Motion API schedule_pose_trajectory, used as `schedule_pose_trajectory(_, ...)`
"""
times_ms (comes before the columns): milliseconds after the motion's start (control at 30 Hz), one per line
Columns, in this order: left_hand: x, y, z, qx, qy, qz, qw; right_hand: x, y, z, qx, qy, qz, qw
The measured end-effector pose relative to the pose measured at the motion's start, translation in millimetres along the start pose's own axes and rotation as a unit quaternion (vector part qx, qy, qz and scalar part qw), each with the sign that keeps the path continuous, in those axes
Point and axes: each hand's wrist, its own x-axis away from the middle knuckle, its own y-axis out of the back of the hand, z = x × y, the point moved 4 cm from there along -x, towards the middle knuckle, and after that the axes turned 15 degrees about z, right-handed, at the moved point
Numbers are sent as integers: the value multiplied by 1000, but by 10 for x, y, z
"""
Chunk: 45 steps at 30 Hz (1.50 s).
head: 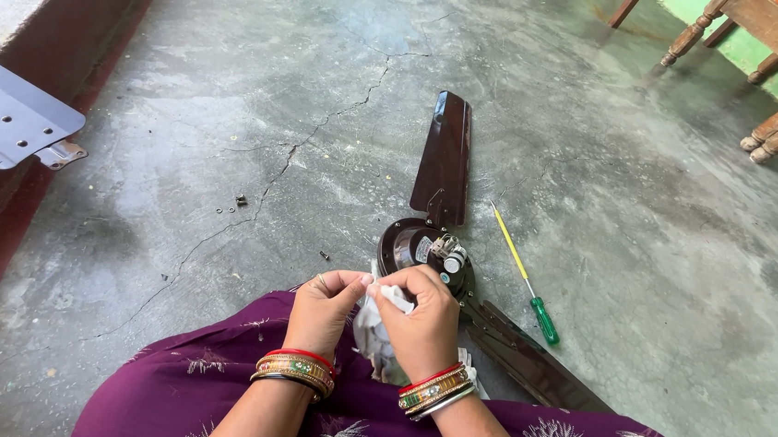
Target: The person uses a screwdriver to loosen and remove screws from the central hub of a ceiling fan lying on the floor. They then wipe the fan hub with a white cloth and reinsert a screw by hand.
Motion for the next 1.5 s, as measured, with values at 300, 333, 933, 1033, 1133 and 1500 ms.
schedule_pose_trajectory(300,76,-25,-54,34,69,-23,997,-53,-67,-36,13,-1,5,1000)
schedule_pose_trajectory(333,91,-36,-74,38,75,-22,996,-61,-68,-34,10,4,8,1000)
schedule_pose_trajectory(933,-101,369,-355,62,94,-137,984,-46,-44,-710,87,-156,161,971)
schedule_pose_trajectory(1033,-211,541,-584,42,70,-158,984,108,-69,-915,282,-238,391,843)
schedule_pose_trajectory(1133,-321,690,-753,29,63,-164,984,130,-104,-955,301,-222,449,812)
schedule_pose_trajectory(1500,-529,1073,-619,28,77,-227,970,-751,-971,-1185,58,-178,227,956)
